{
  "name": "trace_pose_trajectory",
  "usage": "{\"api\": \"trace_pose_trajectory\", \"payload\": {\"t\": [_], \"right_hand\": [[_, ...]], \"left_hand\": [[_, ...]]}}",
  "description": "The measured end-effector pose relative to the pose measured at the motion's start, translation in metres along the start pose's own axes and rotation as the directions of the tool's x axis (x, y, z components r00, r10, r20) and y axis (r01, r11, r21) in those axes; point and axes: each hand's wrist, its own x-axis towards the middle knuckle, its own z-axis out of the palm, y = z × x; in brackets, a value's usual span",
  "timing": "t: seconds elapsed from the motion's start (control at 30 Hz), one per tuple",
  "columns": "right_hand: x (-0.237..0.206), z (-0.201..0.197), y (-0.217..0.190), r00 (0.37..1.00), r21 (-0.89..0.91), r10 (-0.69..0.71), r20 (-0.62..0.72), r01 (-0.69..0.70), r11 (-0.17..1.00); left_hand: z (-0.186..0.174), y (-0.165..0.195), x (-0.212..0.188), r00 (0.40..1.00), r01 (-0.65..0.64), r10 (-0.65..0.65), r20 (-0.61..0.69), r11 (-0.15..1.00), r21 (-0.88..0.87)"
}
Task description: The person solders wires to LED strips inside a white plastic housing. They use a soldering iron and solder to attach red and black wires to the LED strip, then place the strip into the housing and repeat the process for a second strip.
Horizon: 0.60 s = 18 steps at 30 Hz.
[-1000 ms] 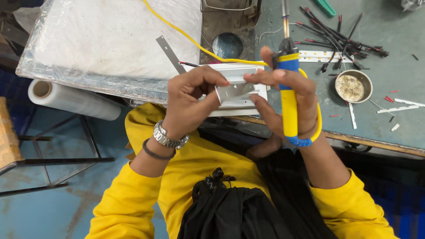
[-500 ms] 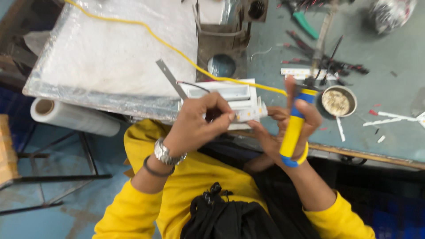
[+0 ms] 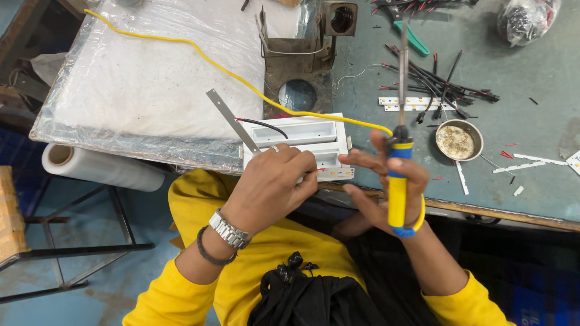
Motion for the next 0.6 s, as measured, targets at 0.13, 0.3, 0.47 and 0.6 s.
{"api": "trace_pose_trajectory", "payload": {"t": [0.13, 0.3, 0.47, 0.6], "right_hand": [[0.001, 0.001, 0.010, 0.998, -0.235, -0.057, 0.017, 0.059, 0.970], [-0.003, 0.002, 0.016, 0.999, -0.236, -0.042, 0.012, 0.043, 0.971], [-0.007, 0.002, 0.020, 0.999, -0.229, -0.033, 0.038, 0.040, 0.973], [-0.007, 0.003, 0.017, 0.999, -0.252, -0.023, 0.040, 0.032, 0.967]], "left_hand": [[0.001, 0.003, 0.003, 0.999, 0.025, -0.027, 0.044, 0.999, 0.045], [-0.001, 0.006, 0.002, 0.996, 0.077, -0.079, 0.045, 0.996, 0.045], [-0.001, 0.012, -0.003, 0.989, 0.117, -0.125, -0.084, 0.989, -0.089], [0.007, 0.013, -0.005, 0.972, 0.175, -0.192, -0.135, 0.976, -0.131]]}}
